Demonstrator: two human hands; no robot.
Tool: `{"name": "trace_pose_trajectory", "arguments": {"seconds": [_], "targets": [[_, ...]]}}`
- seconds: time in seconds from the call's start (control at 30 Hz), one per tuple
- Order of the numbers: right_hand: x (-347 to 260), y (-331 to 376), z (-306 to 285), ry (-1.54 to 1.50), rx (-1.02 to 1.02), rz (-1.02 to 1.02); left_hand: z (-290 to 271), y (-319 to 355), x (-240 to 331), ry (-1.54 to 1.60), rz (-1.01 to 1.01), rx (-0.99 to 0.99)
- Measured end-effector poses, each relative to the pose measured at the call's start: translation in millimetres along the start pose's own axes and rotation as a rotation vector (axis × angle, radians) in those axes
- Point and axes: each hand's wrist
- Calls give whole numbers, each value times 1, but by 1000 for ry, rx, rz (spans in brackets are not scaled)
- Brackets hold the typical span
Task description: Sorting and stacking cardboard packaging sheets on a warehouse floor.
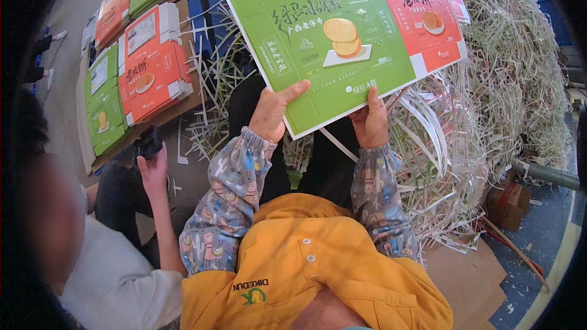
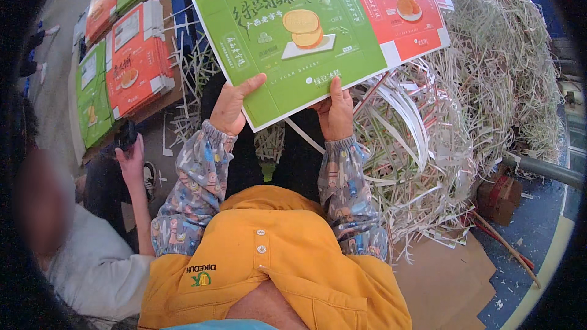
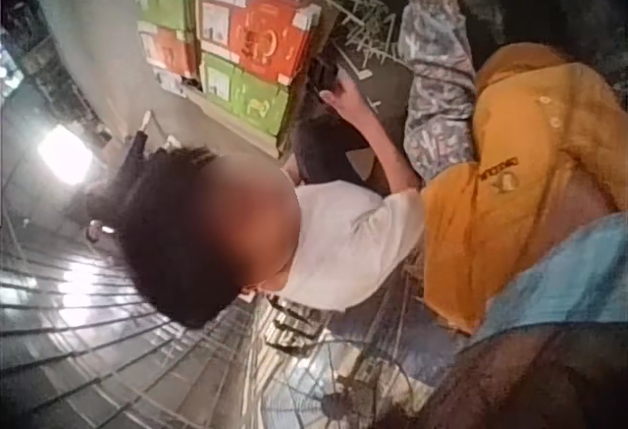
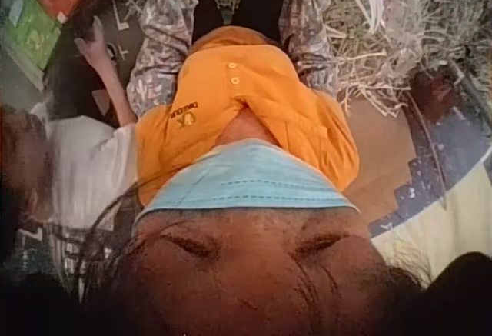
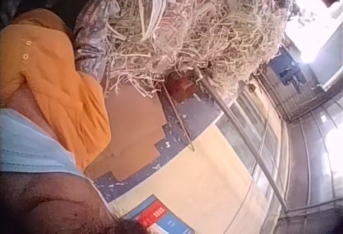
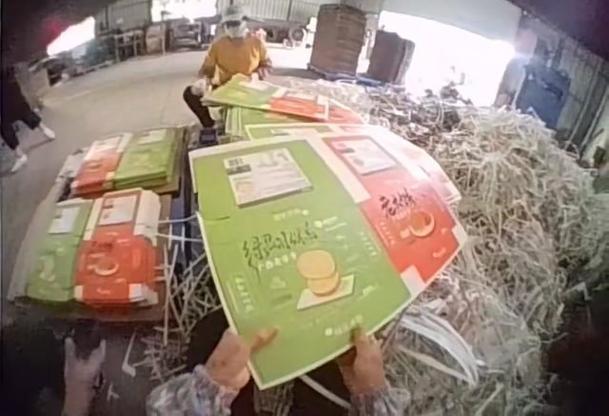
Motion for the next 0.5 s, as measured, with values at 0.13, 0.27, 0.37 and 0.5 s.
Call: {"name": "trace_pose_trajectory", "arguments": {"seconds": [0.13, 0.27, 0.37, 0.5], "targets": [[-5, 1, 4, 1, 32, -45, 7, -1, -4, 97, 8, 106], [-2, 1, 8, -146, -6, -101, 14, 4, 0, 227, 9, 105], [-6, 2, 9, -209, 18, -121, 18, 5, 4, 237, 14, 115], [-14, 8, 14, -83, -64, -71, 22, 8, 8, 258, 12, 134]]}}
Point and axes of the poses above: each hand's wrist, its own y-axis away from the middle knuckle, its own z-axis out of the palm, x = y × z, and after that the axes turned 4 degrees about -y, right-handed
